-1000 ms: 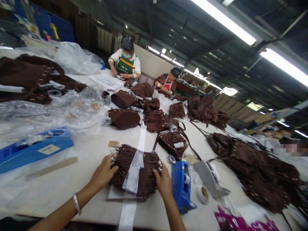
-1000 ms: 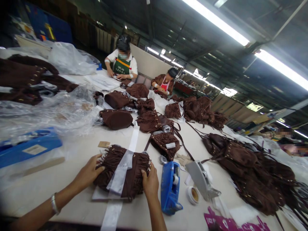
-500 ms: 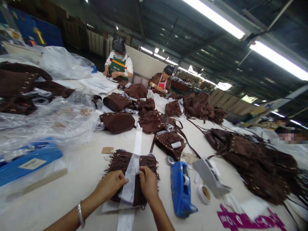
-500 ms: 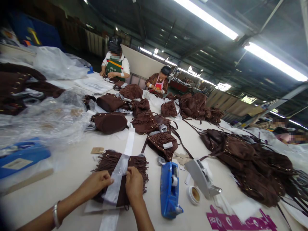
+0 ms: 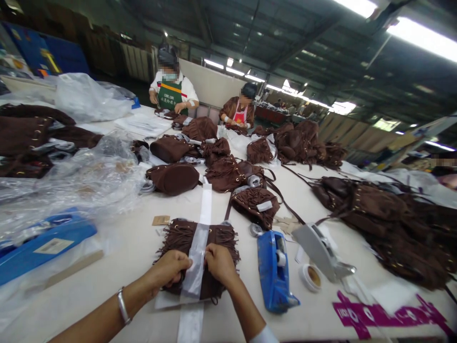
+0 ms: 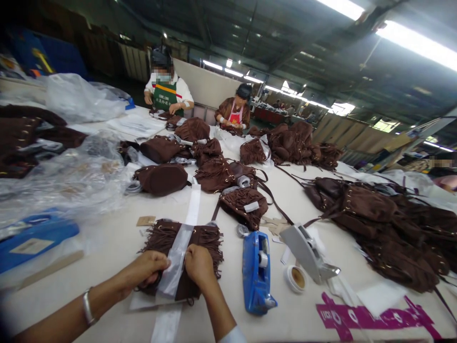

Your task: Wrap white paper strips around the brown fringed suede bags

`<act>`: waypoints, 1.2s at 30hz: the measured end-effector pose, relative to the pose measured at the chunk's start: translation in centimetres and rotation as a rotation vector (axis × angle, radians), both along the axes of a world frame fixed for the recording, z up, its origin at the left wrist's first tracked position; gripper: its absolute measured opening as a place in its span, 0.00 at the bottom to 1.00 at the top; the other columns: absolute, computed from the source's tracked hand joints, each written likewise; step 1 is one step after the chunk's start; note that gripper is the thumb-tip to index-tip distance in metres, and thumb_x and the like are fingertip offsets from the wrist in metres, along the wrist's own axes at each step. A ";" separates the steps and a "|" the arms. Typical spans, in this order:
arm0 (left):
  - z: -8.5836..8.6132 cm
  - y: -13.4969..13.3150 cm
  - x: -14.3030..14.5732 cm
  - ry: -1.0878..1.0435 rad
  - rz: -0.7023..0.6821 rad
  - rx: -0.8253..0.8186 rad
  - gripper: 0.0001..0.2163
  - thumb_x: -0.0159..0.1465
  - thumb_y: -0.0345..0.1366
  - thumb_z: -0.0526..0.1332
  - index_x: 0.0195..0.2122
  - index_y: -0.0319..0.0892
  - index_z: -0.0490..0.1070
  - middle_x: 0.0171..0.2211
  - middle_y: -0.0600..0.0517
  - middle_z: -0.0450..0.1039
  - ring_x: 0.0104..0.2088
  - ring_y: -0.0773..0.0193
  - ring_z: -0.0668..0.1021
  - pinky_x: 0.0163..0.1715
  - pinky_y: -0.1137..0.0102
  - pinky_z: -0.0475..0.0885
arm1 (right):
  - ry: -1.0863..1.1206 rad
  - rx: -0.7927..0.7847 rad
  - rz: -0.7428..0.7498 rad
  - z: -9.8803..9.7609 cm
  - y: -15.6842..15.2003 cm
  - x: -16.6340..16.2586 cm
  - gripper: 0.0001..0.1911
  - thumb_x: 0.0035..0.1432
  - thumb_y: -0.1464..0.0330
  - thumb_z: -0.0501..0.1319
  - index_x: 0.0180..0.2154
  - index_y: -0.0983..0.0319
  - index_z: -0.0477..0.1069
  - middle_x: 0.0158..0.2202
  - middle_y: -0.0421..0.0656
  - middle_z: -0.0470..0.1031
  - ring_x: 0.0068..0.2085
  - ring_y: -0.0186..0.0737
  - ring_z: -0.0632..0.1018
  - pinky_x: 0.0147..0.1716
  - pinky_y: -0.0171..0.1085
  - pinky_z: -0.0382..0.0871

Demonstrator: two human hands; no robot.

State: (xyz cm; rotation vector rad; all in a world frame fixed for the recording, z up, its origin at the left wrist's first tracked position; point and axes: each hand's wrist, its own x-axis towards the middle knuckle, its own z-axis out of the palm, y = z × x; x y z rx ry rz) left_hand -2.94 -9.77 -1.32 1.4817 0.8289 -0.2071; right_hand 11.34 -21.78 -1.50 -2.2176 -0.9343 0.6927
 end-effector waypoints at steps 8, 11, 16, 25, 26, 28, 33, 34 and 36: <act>1.0 -0.1 0.2 0.008 -0.001 -0.068 0.20 0.45 0.53 0.67 0.21 0.44 0.63 0.08 0.63 0.55 0.11 0.74 0.54 0.13 0.75 0.44 | 0.165 0.033 0.026 -0.2 -0.7 0.3 0.18 0.67 0.62 0.52 0.29 0.62 0.72 0.24 0.38 0.76 0.20 0.29 0.72 0.25 0.29 0.62; 1.0 -0.3 0.5 -0.005 0.023 -0.072 0.20 0.44 0.52 0.68 0.22 0.45 0.62 0.08 0.64 0.55 0.11 0.74 0.55 0.13 0.75 0.45 | 0.253 0.034 0.033 -0.1 -0.8 0.2 0.16 0.65 0.61 0.55 0.28 0.61 0.71 0.21 0.36 0.73 0.20 0.30 0.72 0.24 0.29 0.62; 0.5 -0.9 0.4 -0.005 0.057 -0.081 0.21 0.45 0.55 0.66 0.24 0.45 0.61 0.07 0.63 0.56 0.10 0.74 0.55 0.13 0.75 0.45 | 0.541 -0.020 0.032 -0.1 -0.6 -0.5 0.07 0.62 0.65 0.57 0.35 0.62 0.68 0.17 0.35 0.71 0.17 0.32 0.73 0.18 0.28 0.62; -1.5 -1.6 0.1 -0.009 0.090 -0.067 0.23 0.47 0.60 0.63 0.25 0.44 0.64 0.07 0.61 0.58 0.09 0.74 0.54 0.12 0.75 0.46 | 0.776 -0.087 -0.008 -0.2 -0.8 -1.0 0.05 0.61 0.68 0.56 0.33 0.60 0.59 0.13 0.34 0.69 0.15 0.34 0.73 0.15 0.26 0.63; -1.6 -1.6 0.1 -0.004 0.093 -0.063 0.24 0.47 0.61 0.63 0.25 0.44 0.65 0.07 0.61 0.58 0.09 0.74 0.55 0.12 0.75 0.46 | 0.771 -0.084 -0.003 -0.3 -0.9 -0.9 0.07 0.60 0.67 0.57 0.33 0.60 0.59 0.13 0.34 0.69 0.15 0.34 0.73 0.14 0.25 0.61; -1.9 -1.6 0.2 0.007 0.099 -0.056 0.25 0.45 0.63 0.63 0.25 0.43 0.65 0.06 0.61 0.58 0.09 0.73 0.55 0.11 0.75 0.47 | 0.729 -0.067 0.013 -0.5 -1.1 -0.6 0.09 0.60 0.64 0.59 0.31 0.60 0.60 0.15 0.34 0.70 0.15 0.33 0.73 0.13 0.25 0.58; -1.9 -1.8 0.4 0.020 0.094 -0.049 0.28 0.42 0.67 0.62 0.23 0.44 0.64 0.06 0.61 0.57 0.08 0.73 0.55 0.11 0.74 0.47 | 0.519 -0.012 -0.040 -0.7 -0.7 -0.2 0.11 0.60 0.61 0.59 0.31 0.61 0.63 0.19 0.35 0.73 0.14 0.30 0.71 0.12 0.25 0.55; -1.9 -1.8 0.4 0.020 0.089 -0.049 0.28 0.42 0.67 0.62 0.23 0.44 0.63 0.06 0.61 0.57 0.08 0.73 0.55 0.11 0.74 0.47 | 0.491 -0.020 -0.049 -0.7 -0.5 -0.2 0.10 0.61 0.62 0.59 0.31 0.60 0.63 0.17 0.34 0.72 0.13 0.29 0.69 0.11 0.26 0.54; -1.7 -1.7 0.4 0.018 0.077 -0.050 0.28 0.43 0.67 0.61 0.24 0.45 0.63 0.06 0.61 0.57 0.08 0.73 0.54 0.11 0.74 0.46 | 0.454 -0.045 -0.057 -0.7 0.0 -0.2 0.09 0.61 0.64 0.58 0.30 0.60 0.63 0.13 0.32 0.68 0.11 0.28 0.64 0.11 0.26 0.51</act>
